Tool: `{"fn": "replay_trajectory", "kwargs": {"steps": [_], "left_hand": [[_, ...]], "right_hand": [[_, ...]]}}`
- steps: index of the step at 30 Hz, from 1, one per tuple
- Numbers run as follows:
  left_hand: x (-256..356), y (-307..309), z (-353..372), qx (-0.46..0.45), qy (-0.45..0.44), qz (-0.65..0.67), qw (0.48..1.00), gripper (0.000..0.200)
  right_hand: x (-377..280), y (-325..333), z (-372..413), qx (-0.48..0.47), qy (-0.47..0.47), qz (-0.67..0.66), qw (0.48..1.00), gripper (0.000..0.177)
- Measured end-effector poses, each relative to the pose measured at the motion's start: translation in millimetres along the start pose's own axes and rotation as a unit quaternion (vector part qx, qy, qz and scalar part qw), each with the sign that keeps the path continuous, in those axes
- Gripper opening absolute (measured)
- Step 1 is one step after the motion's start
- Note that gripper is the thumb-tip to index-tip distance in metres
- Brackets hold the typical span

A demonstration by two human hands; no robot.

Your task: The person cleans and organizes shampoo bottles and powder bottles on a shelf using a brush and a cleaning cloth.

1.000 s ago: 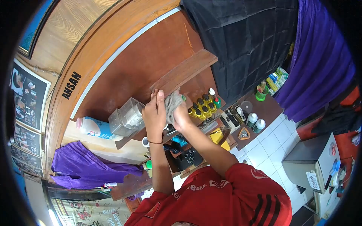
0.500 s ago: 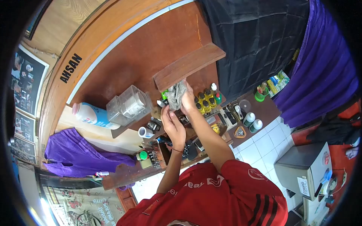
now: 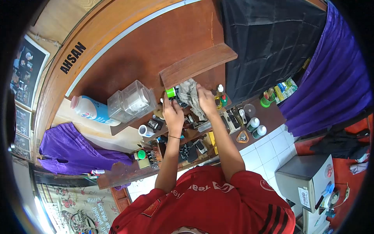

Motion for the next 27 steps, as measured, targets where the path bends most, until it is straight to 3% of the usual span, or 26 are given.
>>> {"fn": "replay_trajectory", "kwargs": {"steps": [2,5,12,14,16,18,21,24,27], "left_hand": [[7.8,2.6,-6.0,-0.011,0.015,0.002,1.0,0.045],[21.0,4.8,-10.1,0.075,-0.129,-0.007,0.989,0.043],[45.1,-1.7,-18.9,0.046,-0.162,0.015,0.986,0.044],[46.7,-4.0,-17.5,0.026,-0.168,0.015,0.985,0.043],[45.1,-11.0,-16.3,0.04,-0.199,0.02,0.979,0.043],[44.2,-16.9,-15.0,0.037,-0.192,0.011,0.981,0.045],[47.4,-21.6,-15.3,-0.022,-0.199,-0.061,0.978,0.043],[49.7,-21.9,-15.8,-0.027,-0.188,-0.051,0.981,0.044],[44.9,-20.1,-16.0,-0.047,-0.164,-0.046,0.984,0.047]], "right_hand": [[-2.7,-1.3,4.5,-0.005,0.003,0.014,1.0,0.051],[1.7,-1.4,4.5,-0.037,-0.034,0.035,0.998,0.058],[15.1,-10.0,-3.8,-0.059,-0.032,-0.024,0.997,0.063],[20.9,-7.0,-9.0,-0.029,0.014,0.01,0.999,0.062],[0.9,1.1,-1.1,-0.054,-0.023,0.053,0.997,0.058],[0.3,2.6,0.0,-0.083,-0.117,-0.026,0.989,0.052],[-28.7,9.0,17.0,-0.035,-0.211,-0.41,0.887,0.043],[-29.8,22.4,8.1,0.023,-0.177,-0.435,0.883,0.04],[-43.8,25.1,-0.1,-0.036,-0.091,-0.47,0.877,0.038]]}}
Point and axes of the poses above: each hand's wrist, its own z-axis away from the middle knuckle, its own y-axis out of the back of the hand, x = y × z, the point moved 3 cm from there along -z, towards the middle knuckle, and after that the axes turned 5 degrees about z, right-handed, at the moved point
